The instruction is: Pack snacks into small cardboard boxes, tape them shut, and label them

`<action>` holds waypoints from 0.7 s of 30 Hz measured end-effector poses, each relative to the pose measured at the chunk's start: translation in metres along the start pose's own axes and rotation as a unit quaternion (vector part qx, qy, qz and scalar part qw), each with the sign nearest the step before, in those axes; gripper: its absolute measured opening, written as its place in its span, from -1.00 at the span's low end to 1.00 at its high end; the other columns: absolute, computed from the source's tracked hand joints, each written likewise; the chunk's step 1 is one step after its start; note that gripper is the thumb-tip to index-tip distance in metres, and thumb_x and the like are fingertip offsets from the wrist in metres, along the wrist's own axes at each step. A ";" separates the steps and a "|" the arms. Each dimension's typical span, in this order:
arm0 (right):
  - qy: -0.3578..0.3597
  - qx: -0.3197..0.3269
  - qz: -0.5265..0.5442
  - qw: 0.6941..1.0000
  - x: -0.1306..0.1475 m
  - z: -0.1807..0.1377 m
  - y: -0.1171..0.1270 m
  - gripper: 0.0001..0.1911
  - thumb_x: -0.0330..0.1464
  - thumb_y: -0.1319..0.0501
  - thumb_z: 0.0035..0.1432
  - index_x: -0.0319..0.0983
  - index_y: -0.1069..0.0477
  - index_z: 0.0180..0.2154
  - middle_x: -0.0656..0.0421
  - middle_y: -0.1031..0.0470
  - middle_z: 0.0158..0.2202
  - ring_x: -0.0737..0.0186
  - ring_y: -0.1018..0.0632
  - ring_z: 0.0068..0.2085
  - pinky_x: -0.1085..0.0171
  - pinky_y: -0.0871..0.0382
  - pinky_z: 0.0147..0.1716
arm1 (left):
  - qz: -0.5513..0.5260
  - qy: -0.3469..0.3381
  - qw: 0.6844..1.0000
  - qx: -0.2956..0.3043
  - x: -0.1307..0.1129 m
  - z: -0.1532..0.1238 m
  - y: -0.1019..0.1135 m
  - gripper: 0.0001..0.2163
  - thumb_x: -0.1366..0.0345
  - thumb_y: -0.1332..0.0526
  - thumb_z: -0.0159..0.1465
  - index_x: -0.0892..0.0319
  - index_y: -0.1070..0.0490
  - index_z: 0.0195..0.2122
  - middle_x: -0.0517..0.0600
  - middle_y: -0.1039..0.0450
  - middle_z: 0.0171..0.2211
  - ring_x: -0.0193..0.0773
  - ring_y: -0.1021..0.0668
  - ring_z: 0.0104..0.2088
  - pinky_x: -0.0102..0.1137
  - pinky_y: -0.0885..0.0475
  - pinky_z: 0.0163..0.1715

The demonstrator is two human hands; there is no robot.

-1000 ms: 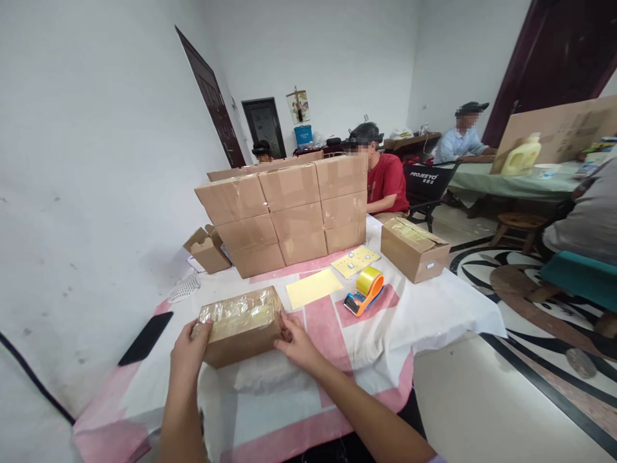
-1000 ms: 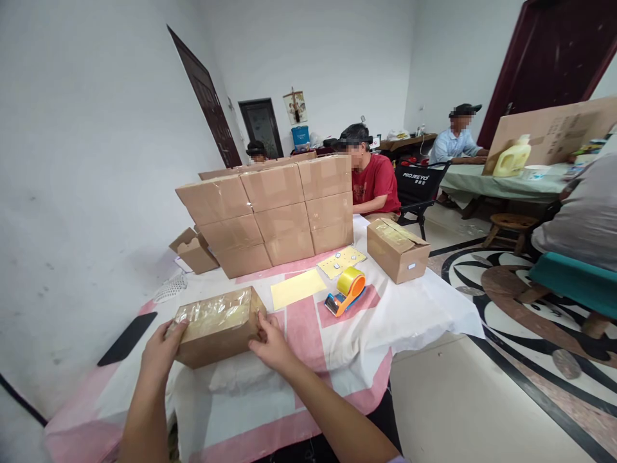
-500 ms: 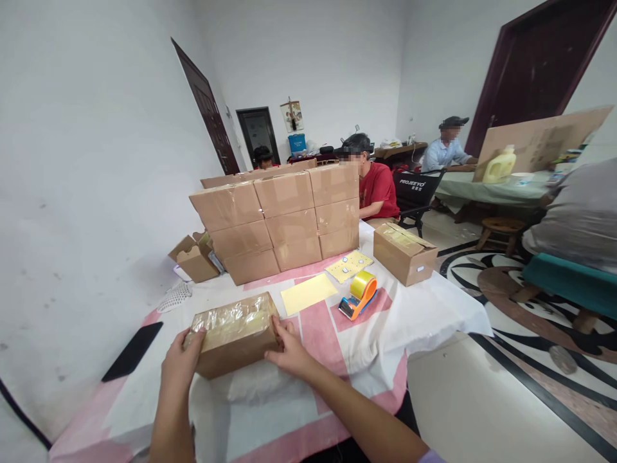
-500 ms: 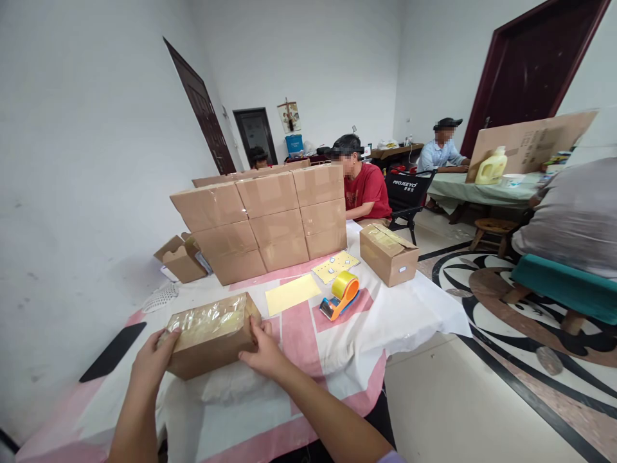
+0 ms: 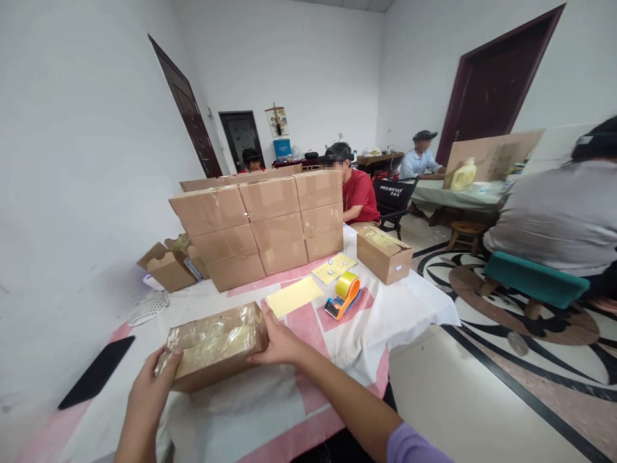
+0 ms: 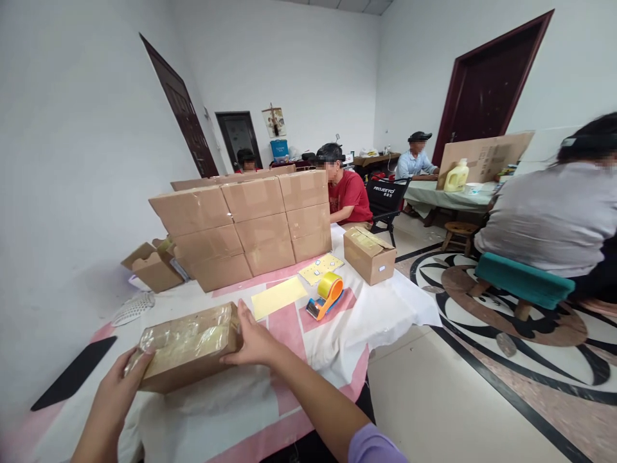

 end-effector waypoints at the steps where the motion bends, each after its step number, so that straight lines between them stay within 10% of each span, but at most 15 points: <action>1: 0.018 0.016 -0.006 1.000 0.004 0.004 0.002 0.67 -0.06 -0.61 -0.22 -0.05 0.65 0.48 -0.13 0.30 0.54 -0.27 0.01 0.52 -0.10 -0.10 0.41 | -0.010 -0.004 1.000 -0.004 0.001 -0.002 0.001 -0.28 -0.31 -0.24 0.02 0.11 -0.48 0.05 0.19 -0.52 0.13 0.28 -0.50 0.20 0.11 -0.34 0.26; 8: 0.053 -0.032 -0.017 0.998 0.023 -0.017 0.015 0.72 0.00 -0.65 -0.46 0.00 0.42 0.51 -0.08 0.00 0.40 -0.26 -0.27 0.39 -0.08 -0.26 0.32 | -0.165 0.014 0.986 -0.013 0.010 -0.040 0.007 -0.39 -0.27 -0.28 0.07 -0.02 -0.54 0.05 0.03 -0.52 0.20 0.28 -0.48 0.26 0.14 -0.45 0.21; 14: 0.034 -0.241 0.015 0.970 0.022 -0.128 0.096 0.44 0.19 -0.48 -0.16 -0.12 0.25 0.51 -0.15 0.04 0.48 -0.35 -0.16 0.44 -0.16 -0.30 0.27 | -0.272 0.051 0.959 0.057 0.022 -0.068 -0.034 -0.35 -0.31 -0.19 0.16 0.06 -0.48 0.10 0.12 -0.62 0.05 0.12 -0.65 0.02 -0.17 -0.59 -0.27; 17: 0.037 -0.397 -0.057 0.915 0.031 -0.214 0.159 0.27 0.22 -0.37 -0.01 -0.17 0.14 0.50 -0.17 -0.06 0.46 -0.32 -0.24 0.41 -0.18 -0.29 0.28 | -0.246 0.032 0.965 0.085 0.025 -0.073 -0.063 -0.33 -0.30 -0.15 0.21 0.13 -0.44 0.11 0.17 -0.61 0.05 0.05 -0.66 -0.02 -0.25 -0.55 -0.28; 21: 0.022 -0.593 -0.235 0.770 0.047 -0.329 0.240 0.17 0.19 -0.33 0.02 -0.24 0.01 0.46 -0.18 -0.16 0.40 -0.40 -0.26 0.39 -0.32 -0.12 0.33 | -0.185 -0.001 0.979 0.083 0.028 -0.077 -0.092 -0.40 -0.25 -0.13 0.22 0.14 -0.49 0.03 0.15 -0.62 0.02 0.04 -0.65 0.00 -0.13 -0.54 -0.05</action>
Point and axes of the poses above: each hand's wrist, its own z-axis towards the middle knuckle, its own y-axis out of the back of the hand, x = y × z, the point moved 5 cm from there along z, towards the middle knuckle
